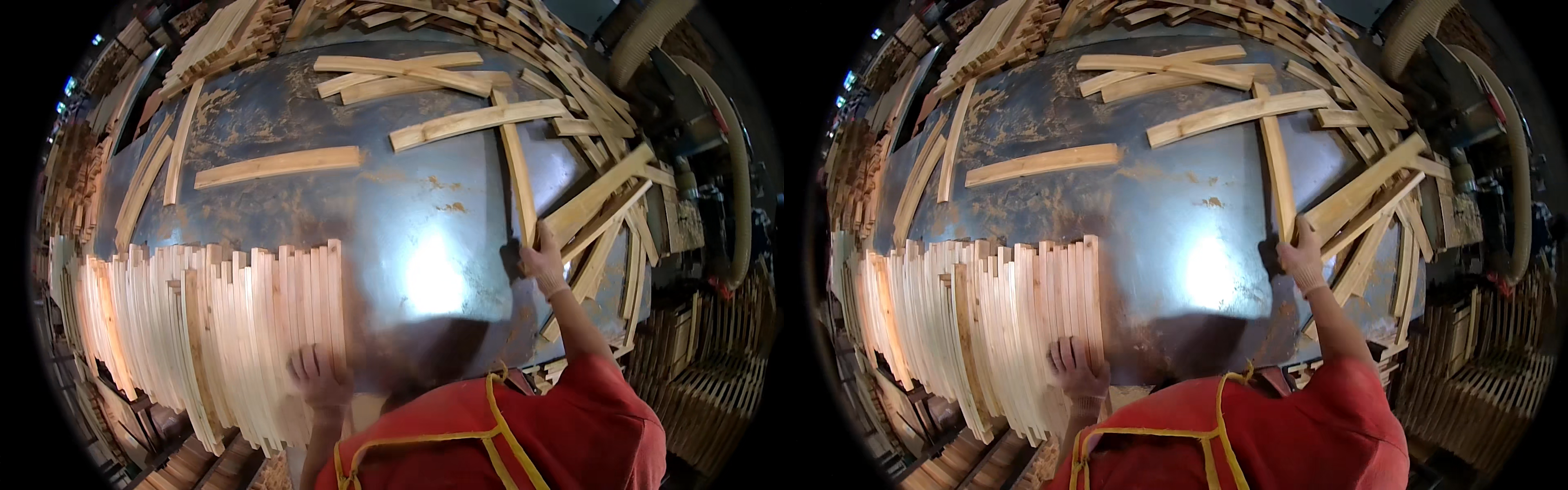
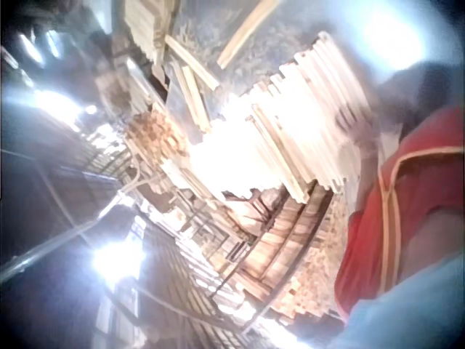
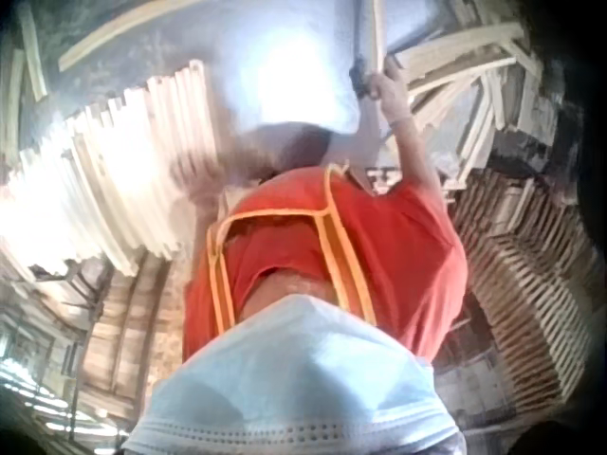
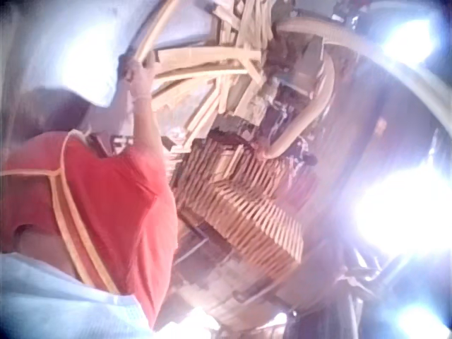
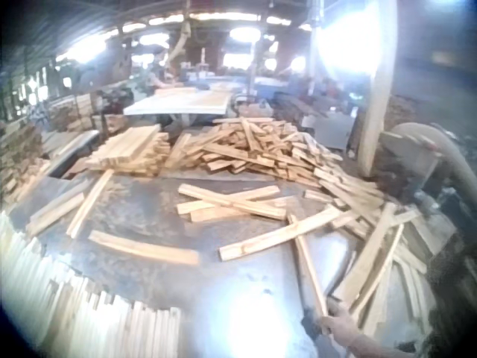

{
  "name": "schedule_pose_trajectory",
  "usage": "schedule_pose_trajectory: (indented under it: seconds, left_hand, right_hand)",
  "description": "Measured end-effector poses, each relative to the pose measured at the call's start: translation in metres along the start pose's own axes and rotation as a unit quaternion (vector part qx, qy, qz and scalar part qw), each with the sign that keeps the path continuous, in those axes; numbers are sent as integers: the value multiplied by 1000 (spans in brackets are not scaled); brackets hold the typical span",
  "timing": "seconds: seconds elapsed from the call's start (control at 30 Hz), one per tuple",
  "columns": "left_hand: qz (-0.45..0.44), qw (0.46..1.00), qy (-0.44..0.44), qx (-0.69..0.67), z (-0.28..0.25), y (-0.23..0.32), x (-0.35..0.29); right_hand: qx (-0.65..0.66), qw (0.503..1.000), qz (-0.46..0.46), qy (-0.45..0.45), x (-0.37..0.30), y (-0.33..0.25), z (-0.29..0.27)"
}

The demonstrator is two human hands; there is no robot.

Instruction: The person picks up individual wooden planks from a scattered pile on a metal table and stacks them neatly in a vertical arrangement. The person handles the planks one by one, aligning them carefully to form a growing stack.

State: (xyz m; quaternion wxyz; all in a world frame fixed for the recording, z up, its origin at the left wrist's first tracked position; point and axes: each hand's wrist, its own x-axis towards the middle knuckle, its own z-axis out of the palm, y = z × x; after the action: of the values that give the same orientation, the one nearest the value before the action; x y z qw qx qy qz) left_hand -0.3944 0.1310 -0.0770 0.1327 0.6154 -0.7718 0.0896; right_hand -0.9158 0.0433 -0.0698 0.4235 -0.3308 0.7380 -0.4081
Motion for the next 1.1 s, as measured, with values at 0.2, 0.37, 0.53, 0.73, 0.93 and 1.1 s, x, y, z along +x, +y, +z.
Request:
schedule_pose_trajectory:
  seconds: [0.2,0.37,0.53,0.73,0.93,1.1]
  left_hand:
    - [-8,998,-61,-22,-23,4,1]
    - [-21,989,-149,-4,-39,6,-2]
    - [-50,928,-328,-169,-63,60,11]
    - [-70,928,-353,-98,0,78,-3]
    - [-65,930,-353,-83,-3,86,1]
    - [-100,914,-366,-143,-2,74,-8]
  right_hand:
    - [404,881,159,-189,-150,-5,48]
    - [342,902,144,-223,-216,-6,110]
    - [-163,865,105,-464,-282,22,183]
    - [-279,727,-372,-506,-222,-28,191]
    - [-338,895,-251,-147,-131,-77,209]
    - [-55,967,-190,-159,-120,-39,223]
